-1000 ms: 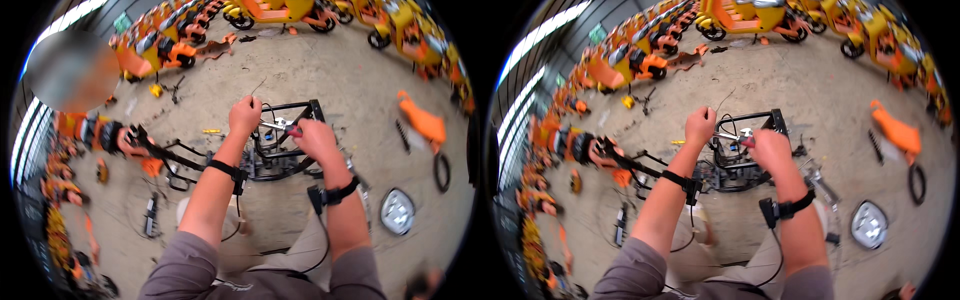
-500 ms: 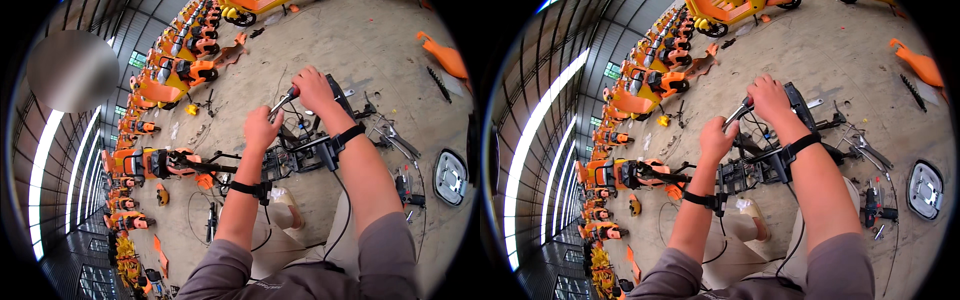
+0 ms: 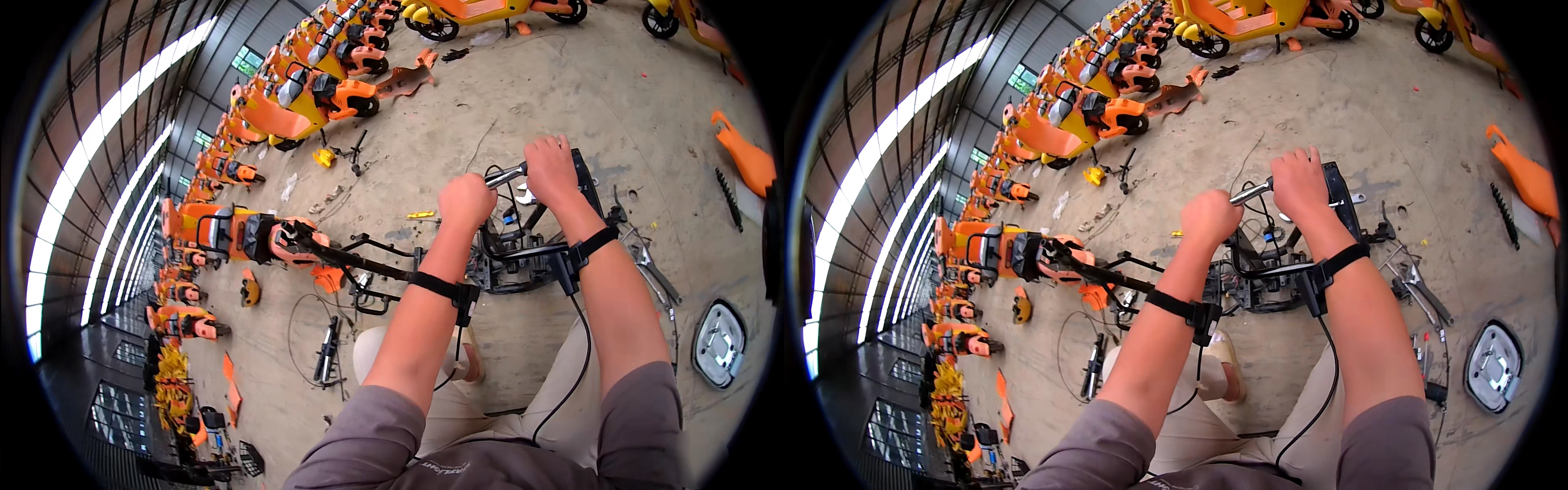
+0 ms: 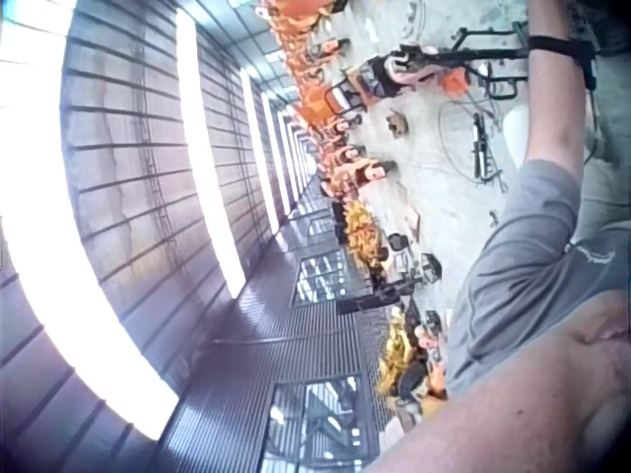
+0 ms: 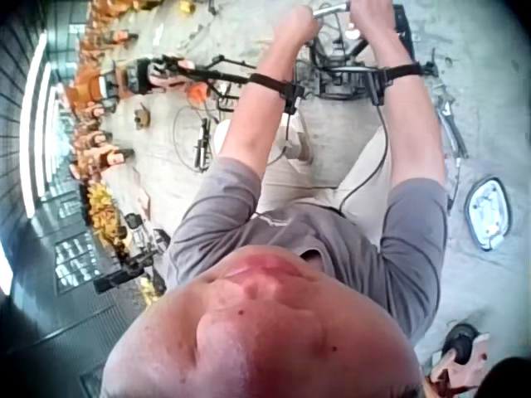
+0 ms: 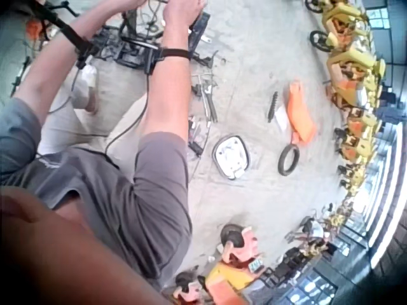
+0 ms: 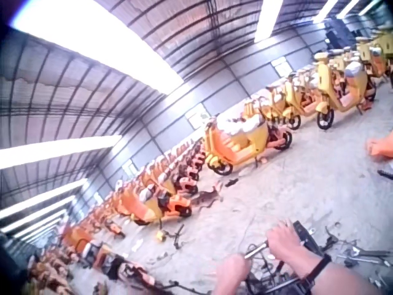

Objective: The person uses a ratchet to tighten bolts on a motorcycle frame on the floor.

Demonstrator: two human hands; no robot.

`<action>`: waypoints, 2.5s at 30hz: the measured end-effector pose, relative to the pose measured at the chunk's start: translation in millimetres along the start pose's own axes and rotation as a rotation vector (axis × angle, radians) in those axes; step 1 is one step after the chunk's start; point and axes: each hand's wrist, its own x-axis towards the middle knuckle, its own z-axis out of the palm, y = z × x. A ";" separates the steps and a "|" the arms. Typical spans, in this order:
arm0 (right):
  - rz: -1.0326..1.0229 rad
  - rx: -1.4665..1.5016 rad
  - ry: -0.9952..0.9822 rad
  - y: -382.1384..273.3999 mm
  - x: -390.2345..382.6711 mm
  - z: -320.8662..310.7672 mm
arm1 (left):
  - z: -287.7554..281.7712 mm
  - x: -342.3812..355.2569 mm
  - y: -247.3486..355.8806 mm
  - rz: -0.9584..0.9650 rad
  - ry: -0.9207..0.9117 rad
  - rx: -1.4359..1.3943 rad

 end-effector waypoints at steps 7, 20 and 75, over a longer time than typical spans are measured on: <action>0.021 0.056 -0.164 -4.7 4.8 -37.4 | 4.0 -2.5 -13.6 0.132 0.225 -0.065; -0.072 -0.094 -0.167 -25.8 2.1 -39.8 | 16.4 -10.9 -30.1 0.172 0.240 -0.147; 0.028 -0.288 -0.229 -41.2 -5.5 -54.9 | 28.1 15.4 -53.7 0.273 0.320 -0.213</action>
